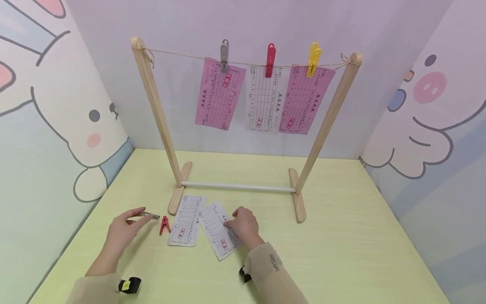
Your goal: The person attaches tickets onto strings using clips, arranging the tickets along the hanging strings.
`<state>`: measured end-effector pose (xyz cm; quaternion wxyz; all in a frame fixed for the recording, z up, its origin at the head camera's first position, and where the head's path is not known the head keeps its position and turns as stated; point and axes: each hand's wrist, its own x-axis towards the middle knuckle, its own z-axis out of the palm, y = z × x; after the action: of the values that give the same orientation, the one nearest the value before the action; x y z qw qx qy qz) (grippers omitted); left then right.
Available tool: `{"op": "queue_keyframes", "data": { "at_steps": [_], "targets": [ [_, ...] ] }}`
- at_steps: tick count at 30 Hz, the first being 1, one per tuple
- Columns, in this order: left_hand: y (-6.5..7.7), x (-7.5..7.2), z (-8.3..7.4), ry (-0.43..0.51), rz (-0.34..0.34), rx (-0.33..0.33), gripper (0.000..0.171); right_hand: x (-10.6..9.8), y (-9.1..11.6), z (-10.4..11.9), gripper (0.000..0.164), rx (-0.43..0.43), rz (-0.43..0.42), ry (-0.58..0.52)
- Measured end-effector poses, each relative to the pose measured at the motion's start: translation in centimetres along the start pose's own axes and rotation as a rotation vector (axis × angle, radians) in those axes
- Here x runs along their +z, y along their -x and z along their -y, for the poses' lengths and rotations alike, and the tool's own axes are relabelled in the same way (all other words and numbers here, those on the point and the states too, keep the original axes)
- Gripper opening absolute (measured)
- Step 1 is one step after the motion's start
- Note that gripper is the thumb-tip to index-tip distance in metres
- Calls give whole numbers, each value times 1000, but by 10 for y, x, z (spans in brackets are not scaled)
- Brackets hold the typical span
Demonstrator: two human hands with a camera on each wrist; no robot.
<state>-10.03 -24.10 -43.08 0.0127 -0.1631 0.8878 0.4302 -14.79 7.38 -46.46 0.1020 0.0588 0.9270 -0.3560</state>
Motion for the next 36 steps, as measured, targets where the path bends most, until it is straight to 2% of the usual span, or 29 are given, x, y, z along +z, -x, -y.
{"op": "queue_keyframes", "data": {
  "at_steps": [9,16,22,25,31,36],
  "targets": [
    [-2,-6,-21,54,71,124,66,-2,-2,7,20,34,63,-7],
    [0,-8,-36,113,136,201,60,-6,-4,7,8,2,117,26],
    [2,-11,-51,126,136,272,55,-9,-5,5,8,-14,138,20],
    [1,-14,-61,136,117,316,52,-11,-5,3,8,-57,138,-45],
    [-2,-20,-82,174,95,368,46,-23,-3,7,12,-100,132,-284],
    [-5,-26,-102,182,96,440,42,-35,-3,18,15,-147,85,-442]
  ]
}}
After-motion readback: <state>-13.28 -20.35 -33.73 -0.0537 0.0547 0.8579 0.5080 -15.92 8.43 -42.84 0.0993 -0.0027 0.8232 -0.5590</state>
